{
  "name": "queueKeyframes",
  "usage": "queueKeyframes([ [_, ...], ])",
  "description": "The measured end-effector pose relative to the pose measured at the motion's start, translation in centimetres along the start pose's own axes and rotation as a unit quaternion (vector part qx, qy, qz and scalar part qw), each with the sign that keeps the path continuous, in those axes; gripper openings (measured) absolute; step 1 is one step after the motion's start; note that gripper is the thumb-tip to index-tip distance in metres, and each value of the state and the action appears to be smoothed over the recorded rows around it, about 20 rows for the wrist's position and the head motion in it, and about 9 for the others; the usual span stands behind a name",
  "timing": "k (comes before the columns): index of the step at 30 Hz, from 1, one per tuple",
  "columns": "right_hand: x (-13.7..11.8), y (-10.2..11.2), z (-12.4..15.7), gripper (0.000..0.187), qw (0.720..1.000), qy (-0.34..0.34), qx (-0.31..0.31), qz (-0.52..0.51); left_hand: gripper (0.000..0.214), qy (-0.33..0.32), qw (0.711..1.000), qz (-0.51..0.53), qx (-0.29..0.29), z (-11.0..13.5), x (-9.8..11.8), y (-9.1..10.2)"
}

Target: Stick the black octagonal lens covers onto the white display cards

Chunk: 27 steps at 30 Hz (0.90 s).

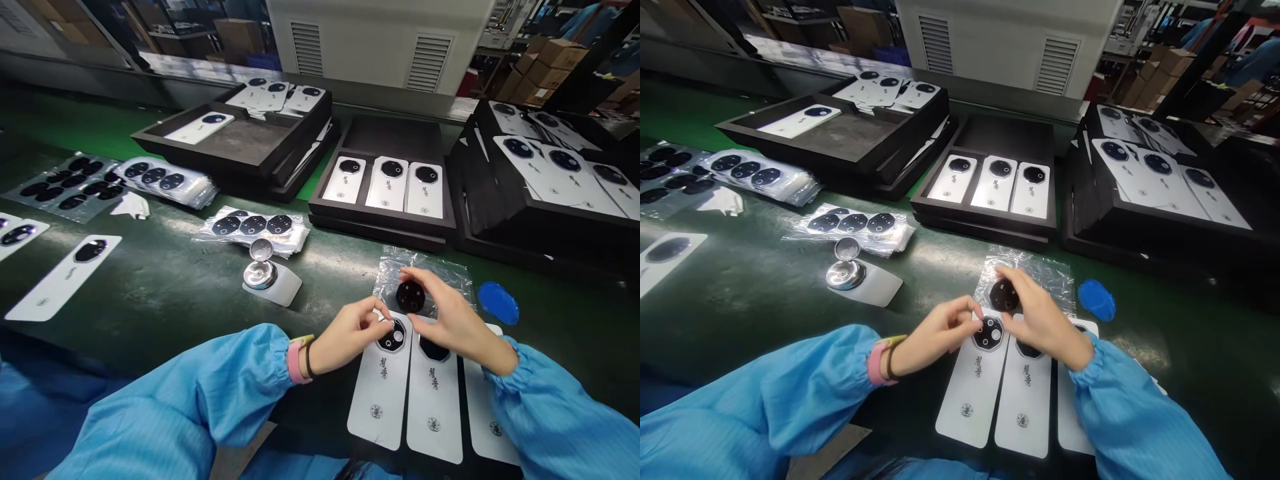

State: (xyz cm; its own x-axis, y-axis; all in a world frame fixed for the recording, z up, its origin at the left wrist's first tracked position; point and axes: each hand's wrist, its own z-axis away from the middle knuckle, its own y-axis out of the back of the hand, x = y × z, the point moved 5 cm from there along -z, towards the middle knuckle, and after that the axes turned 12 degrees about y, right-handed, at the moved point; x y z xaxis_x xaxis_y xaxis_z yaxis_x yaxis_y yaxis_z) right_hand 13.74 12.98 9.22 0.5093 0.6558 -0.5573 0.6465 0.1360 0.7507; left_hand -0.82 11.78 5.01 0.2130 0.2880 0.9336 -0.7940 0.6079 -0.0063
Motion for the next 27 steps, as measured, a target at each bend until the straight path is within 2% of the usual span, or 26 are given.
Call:
queueKeyframes([
  [4,-2.3,-1.6,1.3,0.078,0.998,0.046,-0.049,-0.015,0.029,0.050,0.995,0.083,-0.015,-0.9,0.1,0.6],
  [8,-2.6,-1.7,1.5,0.075,0.997,0.053,-0.045,-0.016,0.033,0.057,0.995,0.087,-0.004,-1.0,-0.4,0.7],
  [11,-1.2,-0.9,1.4,0.049,0.997,-0.052,0.015,-0.063,0.033,0.057,0.995,0.088,0.006,-1.1,-0.6,0.8],
  [14,0.3,-0.3,1.8,0.020,0.970,-0.188,0.079,-0.133,0.034,0.050,0.996,0.076,0.011,-1.1,-0.6,0.7],
  [17,0.9,-0.4,1.8,0.023,0.952,-0.233,0.085,-0.182,0.030,0.045,0.998,0.051,0.006,-0.8,-0.7,0.6],
  [20,1.6,-0.7,1.8,0.025,0.942,-0.254,0.084,-0.201,0.023,-0.028,0.996,-0.082,0.017,-0.2,-0.5,0.5],
  [21,1.9,-0.8,1.9,0.024,0.940,-0.262,0.083,-0.201,0.021,-0.075,0.985,-0.151,0.026,0.1,-0.3,0.4],
  [22,2.2,-1.1,2.0,0.023,0.939,-0.268,0.076,-0.200,0.020,-0.140,0.962,-0.233,0.039,0.5,-0.2,0.1],
  [23,2.5,-1.3,2.1,0.022,0.940,-0.273,0.066,-0.195,0.019,-0.217,0.921,-0.318,0.057,1.2,0.0,-0.3],
  [25,2.7,-1.8,2.2,0.017,0.943,-0.278,0.039,-0.181,0.019,-0.356,0.816,-0.446,0.093,2.7,-0.1,-1.5],
  [26,2.8,-2.1,2.2,0.016,0.944,-0.279,0.026,-0.175,0.019,-0.409,0.758,-0.497,0.110,3.4,-0.3,-2.1],
  [27,2.7,-2.3,2.2,0.015,0.945,-0.280,0.017,-0.170,0.019,-0.442,0.712,-0.532,0.120,4.0,-0.5,-2.6],
])
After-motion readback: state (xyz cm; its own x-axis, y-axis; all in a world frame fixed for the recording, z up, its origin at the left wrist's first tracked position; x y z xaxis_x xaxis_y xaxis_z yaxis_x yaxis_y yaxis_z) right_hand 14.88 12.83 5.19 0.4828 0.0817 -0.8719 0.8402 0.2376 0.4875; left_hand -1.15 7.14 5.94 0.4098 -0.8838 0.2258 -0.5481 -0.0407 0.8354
